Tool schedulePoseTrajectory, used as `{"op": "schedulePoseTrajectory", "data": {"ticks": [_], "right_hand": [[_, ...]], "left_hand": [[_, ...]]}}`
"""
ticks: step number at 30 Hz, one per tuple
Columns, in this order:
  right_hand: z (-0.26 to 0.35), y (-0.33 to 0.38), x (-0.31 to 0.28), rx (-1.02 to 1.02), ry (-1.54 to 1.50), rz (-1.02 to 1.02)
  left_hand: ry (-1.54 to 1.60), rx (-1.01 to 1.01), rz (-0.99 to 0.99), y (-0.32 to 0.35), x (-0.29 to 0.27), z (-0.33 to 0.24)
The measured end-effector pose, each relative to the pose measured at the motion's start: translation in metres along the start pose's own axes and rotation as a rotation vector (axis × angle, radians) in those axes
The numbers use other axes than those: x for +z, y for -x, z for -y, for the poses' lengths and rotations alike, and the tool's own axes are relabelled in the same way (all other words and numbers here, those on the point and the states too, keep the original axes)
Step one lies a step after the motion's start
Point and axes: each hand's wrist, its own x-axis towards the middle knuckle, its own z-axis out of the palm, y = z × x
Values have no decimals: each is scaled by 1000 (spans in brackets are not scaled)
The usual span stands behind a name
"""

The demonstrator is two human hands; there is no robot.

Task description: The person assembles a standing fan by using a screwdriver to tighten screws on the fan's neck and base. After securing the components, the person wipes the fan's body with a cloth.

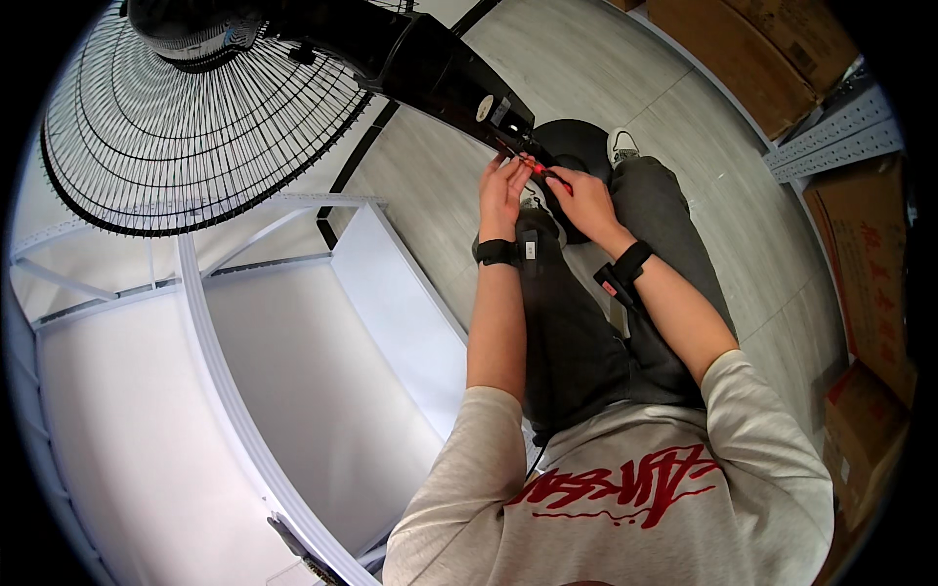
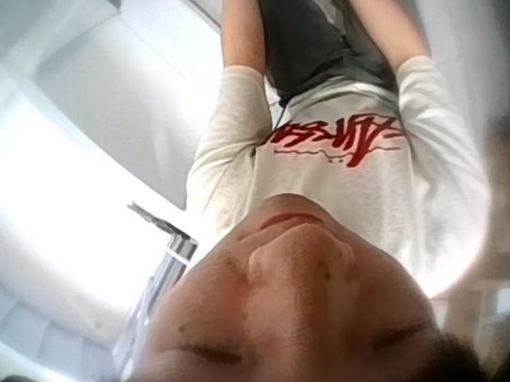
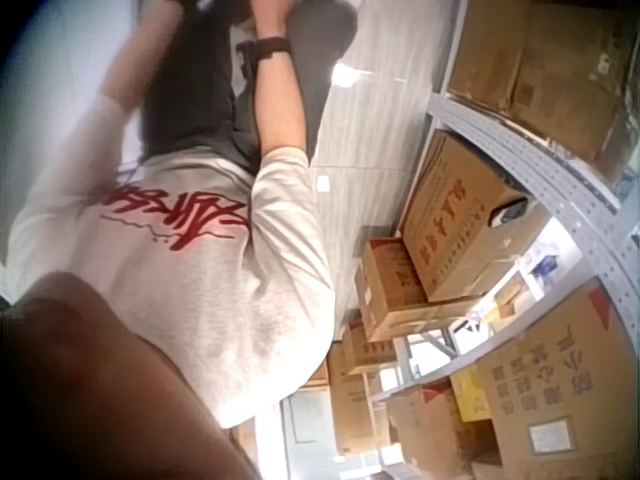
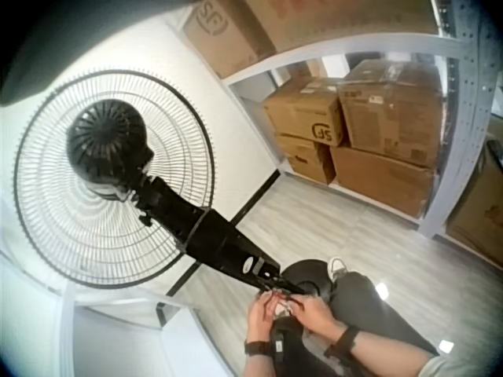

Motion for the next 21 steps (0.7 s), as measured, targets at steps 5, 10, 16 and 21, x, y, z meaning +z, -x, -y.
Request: {"op": "schedulePoseTrajectory", "data": {"ticks": [5, 10, 16, 21], "right_hand": [[16, 3, -8, 48, 93, 58], [3, 1, -3, 21, -6, 43], [3, 0, -2, 77, -14, 120], [-1, 3, 3, 43, 27, 93]], "left_hand": [[-8, -3, 13, 0, -2, 0], [-22, -8, 8, -1, 2, 0], [-103, 0, -70, 3, 4, -1], [-129, 78, -145, 6, 9, 0]]}}
